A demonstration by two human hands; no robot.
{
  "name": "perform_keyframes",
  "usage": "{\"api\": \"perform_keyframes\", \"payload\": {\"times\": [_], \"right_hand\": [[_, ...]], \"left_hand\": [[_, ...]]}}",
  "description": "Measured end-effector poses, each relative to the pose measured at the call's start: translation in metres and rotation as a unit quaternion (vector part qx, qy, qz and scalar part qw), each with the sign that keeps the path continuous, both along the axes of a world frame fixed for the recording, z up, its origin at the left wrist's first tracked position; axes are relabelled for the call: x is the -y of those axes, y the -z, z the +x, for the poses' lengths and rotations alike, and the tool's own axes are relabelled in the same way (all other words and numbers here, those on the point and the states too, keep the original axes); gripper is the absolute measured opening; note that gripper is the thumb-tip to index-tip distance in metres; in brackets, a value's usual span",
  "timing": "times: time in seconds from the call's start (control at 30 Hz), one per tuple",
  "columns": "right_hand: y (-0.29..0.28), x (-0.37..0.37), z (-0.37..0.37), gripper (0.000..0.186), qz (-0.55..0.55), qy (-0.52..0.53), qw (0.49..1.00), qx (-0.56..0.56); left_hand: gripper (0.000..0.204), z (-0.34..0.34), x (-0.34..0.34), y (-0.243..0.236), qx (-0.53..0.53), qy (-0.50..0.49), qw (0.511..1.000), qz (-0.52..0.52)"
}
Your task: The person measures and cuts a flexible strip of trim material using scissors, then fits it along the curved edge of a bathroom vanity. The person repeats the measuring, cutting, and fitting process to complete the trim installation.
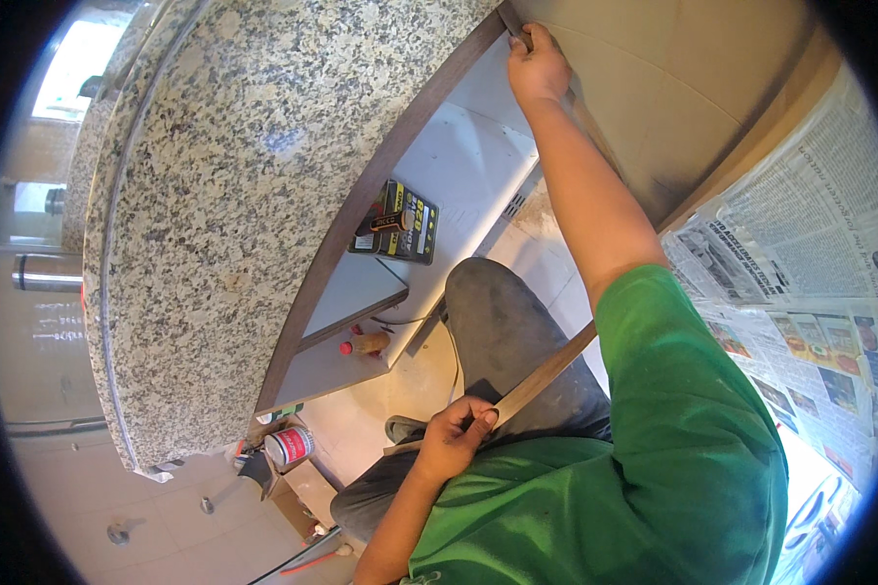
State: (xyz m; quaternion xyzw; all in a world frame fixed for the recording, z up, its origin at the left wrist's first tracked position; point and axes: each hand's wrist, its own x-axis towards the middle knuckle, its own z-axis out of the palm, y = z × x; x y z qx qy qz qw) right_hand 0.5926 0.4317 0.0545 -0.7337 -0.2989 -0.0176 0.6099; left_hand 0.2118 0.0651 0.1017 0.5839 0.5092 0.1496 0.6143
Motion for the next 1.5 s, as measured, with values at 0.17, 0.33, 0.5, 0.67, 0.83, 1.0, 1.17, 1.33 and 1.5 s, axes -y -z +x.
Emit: {"api": "perform_keyframes", "payload": {"times": [0.17,0.33,0.5,0.67,0.83,1.0,1.17,1.33,1.5], "right_hand": [[-0.002,0.002,-0.001,0.03,0.002,0.017,1.0,0.012],[-0.001,0.002,-0.006,0.031,0.001,0.03,1.0,0.01],[-0.003,-0.005,-0.014,0.032,-0.023,0.07,0.997,0.009],[-0.008,-0.012,-0.02,0.034,-0.027,0.098,0.995,-0.015],[-0.004,-0.011,-0.017,0.035,-0.011,0.079,0.996,-0.027],[0.0,-0.003,-0.012,0.034,-0.007,0.058,0.998,-0.006],[-0.001,0.013,-0.007,0.035,-0.035,0.058,0.997,0.022],[0.002,0.062,-0.006,0.034,-0.05,0.023,0.998,-0.014],[0.0,0.099,-0.004,0.035,-0.034,-0.055,0.997,-0.034]], "left_hand": [[0.008,0.001,0.0,-0.002,-0.015,0.006,1.0,0.006],[0.008,0.0,-0.001,0.001,-0.011,0.007,1.0,0.012],[0.009,-0.002,0.002,0.003,-0.003,-0.005,1.0,0.003],[0.009,0.0,0.0,-0.002,-0.006,0.008,0.999,0.037],[0.008,-0.005,0.003,0.003,0.013,-0.006,1.0,0.018],[0.007,-0.009,0.003,0.006,0.007,0.002,1.0,0.018],[0.009,-0.006,0.003,0.003,0.014,-0.006,1.0,0.004],[0.009,-0.008,0.004,0.007,0.016,-0.004,0.999,0.032],[0.012,-0.008,0.0,0.005,-0.037,0.022,0.997,0.066]]}}
